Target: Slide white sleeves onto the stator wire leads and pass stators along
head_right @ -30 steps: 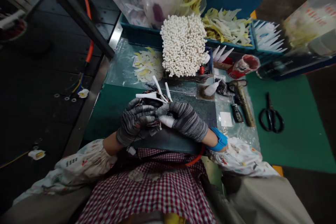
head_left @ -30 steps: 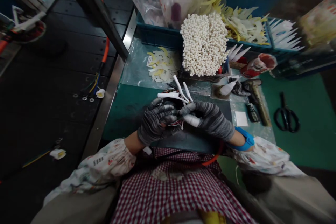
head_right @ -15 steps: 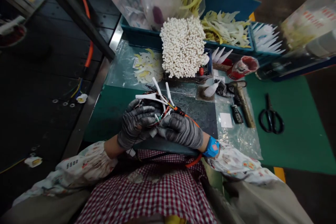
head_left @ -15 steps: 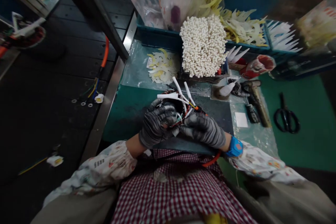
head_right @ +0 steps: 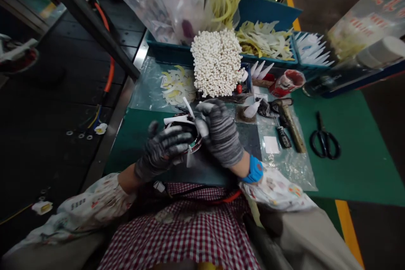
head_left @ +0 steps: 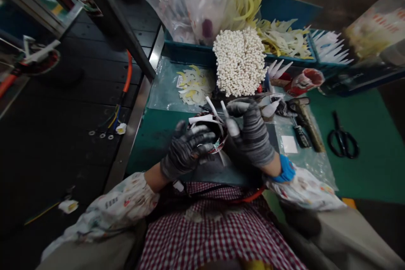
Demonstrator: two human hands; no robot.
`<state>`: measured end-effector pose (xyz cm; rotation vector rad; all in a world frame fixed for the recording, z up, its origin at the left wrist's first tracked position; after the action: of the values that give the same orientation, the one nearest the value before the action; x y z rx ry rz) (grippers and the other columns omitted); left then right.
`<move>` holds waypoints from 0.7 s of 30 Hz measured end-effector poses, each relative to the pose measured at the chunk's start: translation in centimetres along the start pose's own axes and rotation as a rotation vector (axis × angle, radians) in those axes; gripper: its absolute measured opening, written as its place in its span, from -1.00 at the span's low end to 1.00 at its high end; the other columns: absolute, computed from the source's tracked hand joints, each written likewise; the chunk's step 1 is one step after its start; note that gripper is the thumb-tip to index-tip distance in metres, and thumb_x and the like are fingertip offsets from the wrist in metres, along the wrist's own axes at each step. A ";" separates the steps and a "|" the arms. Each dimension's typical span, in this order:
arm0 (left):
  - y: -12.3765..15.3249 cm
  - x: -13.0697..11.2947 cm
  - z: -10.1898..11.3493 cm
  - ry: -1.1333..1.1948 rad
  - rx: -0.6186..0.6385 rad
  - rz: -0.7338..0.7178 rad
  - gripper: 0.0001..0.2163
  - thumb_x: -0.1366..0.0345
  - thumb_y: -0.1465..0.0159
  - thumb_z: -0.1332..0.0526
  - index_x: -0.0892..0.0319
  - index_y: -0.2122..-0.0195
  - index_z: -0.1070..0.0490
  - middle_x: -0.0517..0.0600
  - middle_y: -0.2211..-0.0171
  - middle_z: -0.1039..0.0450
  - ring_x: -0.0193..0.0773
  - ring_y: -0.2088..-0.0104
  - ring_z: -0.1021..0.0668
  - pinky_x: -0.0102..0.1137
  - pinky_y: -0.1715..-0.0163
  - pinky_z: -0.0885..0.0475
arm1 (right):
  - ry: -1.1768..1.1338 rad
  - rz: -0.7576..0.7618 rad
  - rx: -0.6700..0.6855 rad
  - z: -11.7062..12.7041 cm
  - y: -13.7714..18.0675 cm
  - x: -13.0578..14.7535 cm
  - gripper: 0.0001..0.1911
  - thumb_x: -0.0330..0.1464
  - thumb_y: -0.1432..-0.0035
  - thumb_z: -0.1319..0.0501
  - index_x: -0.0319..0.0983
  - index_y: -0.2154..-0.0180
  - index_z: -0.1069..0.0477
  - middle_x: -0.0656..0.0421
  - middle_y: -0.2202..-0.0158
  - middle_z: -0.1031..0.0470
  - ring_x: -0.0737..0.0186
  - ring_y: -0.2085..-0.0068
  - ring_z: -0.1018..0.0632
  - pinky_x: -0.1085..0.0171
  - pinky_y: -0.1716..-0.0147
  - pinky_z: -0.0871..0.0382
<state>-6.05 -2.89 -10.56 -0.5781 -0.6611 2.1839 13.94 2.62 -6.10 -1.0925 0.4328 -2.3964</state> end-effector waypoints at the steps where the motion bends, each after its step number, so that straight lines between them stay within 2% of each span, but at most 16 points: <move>1: 0.1 0.2 0.5 -0.055 -0.005 0.014 -0.83 0.10 -0.44 -0.41 -0.19 -0.04 -0.60 -0.15 -0.08 -0.72 0.01 -0.19 -0.66 0.20 -0.60 -0.12 | 0.059 -0.057 0.027 0.2 0.5 -0.5 -0.61 -0.15 -0.48 -0.28 -0.12 -0.23 -0.49 -0.10 -0.19 -0.61 -0.20 -0.18 -0.65 -0.20 -0.23 -0.62; 3: 0.0 0.5 1.6 -0.126 -0.023 0.020 -0.85 0.08 -0.48 -0.38 -0.23 -0.04 -0.62 -0.18 0.00 -0.70 -0.05 -0.14 -0.65 0.08 -0.61 -0.11 | 0.140 -0.141 0.166 -0.2 1.2 -1.3 -0.36 -0.09 -0.38 -0.38 -0.19 -0.36 -0.43 -0.19 -0.30 -0.53 -0.27 -0.16 -0.66 -0.21 -0.16 -0.66; 4: -0.3 0.6 2.0 -0.129 -0.022 0.003 -0.86 0.10 -0.51 -0.35 -0.25 -0.05 -0.62 -0.19 0.06 -0.69 -0.08 -0.10 -0.64 0.01 -0.61 -0.12 | 0.147 -0.151 0.245 -0.7 1.3 -1.6 -0.32 -0.11 -0.36 -0.38 -0.23 -0.39 -0.42 -0.22 -0.30 -0.51 -0.26 -0.12 -0.68 -0.19 -0.12 -0.68; 6: -1.0 0.6 2.7 -0.077 0.009 -0.045 -0.86 0.16 -0.53 -0.31 -0.23 -0.04 -0.63 -0.20 0.14 -0.67 -0.12 -0.03 -0.65 -0.06 -0.60 -0.14 | 0.118 -0.115 0.357 -1.8 0.6 -2.1 -0.34 -0.25 -0.37 -0.32 -0.29 -0.42 -0.42 -0.24 -0.29 -0.50 -0.20 -0.07 -0.69 -0.16 -0.10 -0.69; 8: -1.7 0.4 3.2 -0.006 0.048 -0.081 -0.89 0.20 -0.49 -0.33 -0.18 0.03 -0.64 -0.19 0.16 -0.67 -0.12 0.01 -0.66 -0.04 -0.58 -0.17 | 0.067 -0.014 0.448 -2.7 -1.1 -2.6 -0.37 -0.35 -0.37 -0.26 -0.32 -0.42 -0.43 -0.23 -0.27 -0.50 -0.15 -0.07 -0.67 -0.14 -0.12 -0.67; 11: -2.2 0.1 3.8 0.059 0.127 -0.062 -0.90 0.26 -0.45 -0.35 -0.12 0.10 -0.66 -0.16 0.12 -0.69 -0.08 0.00 -0.67 0.00 -0.55 -0.20 | 0.018 0.172 0.609 -3.6 -3.5 -3.2 -0.42 -0.37 -0.34 -0.30 -0.24 -0.36 -0.51 -0.14 -0.26 -0.52 -0.07 -0.09 -0.66 -0.08 -0.16 -0.66; 12: -2.1 0.2 3.9 0.071 0.167 -0.041 -0.88 0.28 -0.45 -0.34 -0.12 0.10 -0.67 -0.16 0.10 -0.70 -0.07 -0.02 -0.67 0.02 -0.55 -0.19 | 0.022 0.215 0.619 -3.4 -3.9 -3.2 -0.44 -0.35 -0.33 -0.34 -0.21 -0.34 -0.54 -0.12 -0.26 -0.52 -0.07 -0.11 -0.65 -0.08 -0.17 -0.65; 13: -1.9 0.3 3.9 0.081 0.208 -0.018 -0.86 0.29 -0.46 -0.33 -0.11 0.09 -0.67 -0.16 0.09 -0.71 -0.06 -0.05 -0.67 0.05 -0.56 -0.17 | 0.036 0.245 0.570 -2.8 -4.1 -2.9 -0.45 -0.32 -0.33 -0.38 -0.20 -0.32 -0.56 -0.11 -0.26 -0.52 -0.09 -0.14 -0.64 -0.09 -0.18 -0.65; 14: -1.6 0.4 4.0 0.093 0.245 0.000 -0.84 0.32 -0.47 -0.32 -0.10 0.07 -0.67 -0.16 0.07 -0.72 -0.06 -0.08 -0.67 0.09 -0.56 -0.14 | 0.052 0.260 0.459 -1.8 -3.9 -2.2 -0.46 -0.28 -0.34 -0.40 -0.18 -0.32 -0.56 -0.10 -0.27 -0.52 -0.11 -0.17 -0.63 -0.11 -0.20 -0.64; 16: -1.3 0.9 4.1 0.124 0.299 0.011 -0.77 0.39 -0.46 -0.29 -0.11 0.01 -0.67 -0.17 0.03 -0.74 -0.07 -0.12 -0.67 0.14 -0.55 -0.13 | 0.091 0.266 0.126 1.1 -2.5 0.0 -0.50 -0.22 -0.41 -0.39 -0.14 -0.32 -0.56 -0.07 -0.27 -0.54 -0.13 -0.22 -0.62 -0.11 -0.20 -0.64; 17: -1.4 1.1 4.2 0.142 0.318 0.004 -0.72 0.42 -0.46 -0.27 -0.13 -0.02 -0.67 -0.18 0.02 -0.75 -0.09 -0.12 -0.67 0.13 -0.55 -0.15 | 0.098 0.264 -0.018 2.4 -1.2 1.5 -0.55 -0.24 -0.44 -0.38 -0.08 -0.30 -0.56 -0.01 -0.21 -0.59 -0.05 -0.16 -0.66 -0.03 -0.14 -0.66; 18: -1.6 1.3 4.2 0.160 0.339 -0.005 -0.67 0.46 -0.46 -0.25 -0.16 -0.04 -0.66 -0.20 0.02 -0.75 -0.12 -0.11 -0.68 0.10 -0.55 -0.18 | 0.123 0.241 -0.062 3.0 0.3 3.0 -0.61 -0.30 -0.45 -0.38 -0.04 -0.26 -0.58 0.06 -0.11 -0.65 0.03 -0.05 -0.69 0.06 -0.05 -0.67; 19: -2.0 1.6 4.2 0.178 0.360 -0.020 -0.64 0.48 -0.46 -0.23 -0.18 -0.05 -0.66 -0.21 0.03 -0.75 -0.15 -0.10 -0.69 0.06 -0.54 -0.21 | 0.170 0.209 -0.006 2.9 1.6 4.2 -0.64 -0.34 -0.45 -0.38 -0.04 -0.23 -0.60 0.10 -0.03 -0.69 0.08 0.03 -0.70 0.12 0.02 -0.66; 20: -2.4 1.8 4.3 0.194 0.378 -0.040 -0.63 0.49 -0.47 -0.21 -0.17 -0.03 -0.66 -0.22 0.04 -0.75 -0.17 -0.08 -0.69 0.02 -0.54 -0.24 | 0.223 0.239 0.099 2.2 2.8 5.6 -0.69 -0.31 -0.47 -0.37 -0.05 -0.20 -0.62 0.11 0.03 -0.71 0.10 0.09 -0.70 0.16 0.09 -0.65; 21: -2.9 2.0 4.4 0.206 0.392 -0.071 -0.64 0.50 -0.48 -0.19 -0.15 -0.01 -0.66 -0.22 0.06 -0.76 -0.18 -0.06 -0.70 -0.01 -0.54 -0.27 | 0.258 0.231 0.127 1.6 3.7 6.5 -0.76 -0.30 -0.48 -0.37 -0.08 -0.13 -0.66 0.09 0.08 -0.74 0.07 0.12 -0.70 0.15 0.14 -0.64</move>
<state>-8.27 -0.83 -5.77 -0.5499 -0.1345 2.0755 12.51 -4.12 -2.77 -0.6427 0.4583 -2.3279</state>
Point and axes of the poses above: each hand's wrist, its own y-axis away from the middle knuckle, its own z-axis out of the back of the hand, x = y × z, the point moved 5 cm from there along -y, towards the middle knuckle
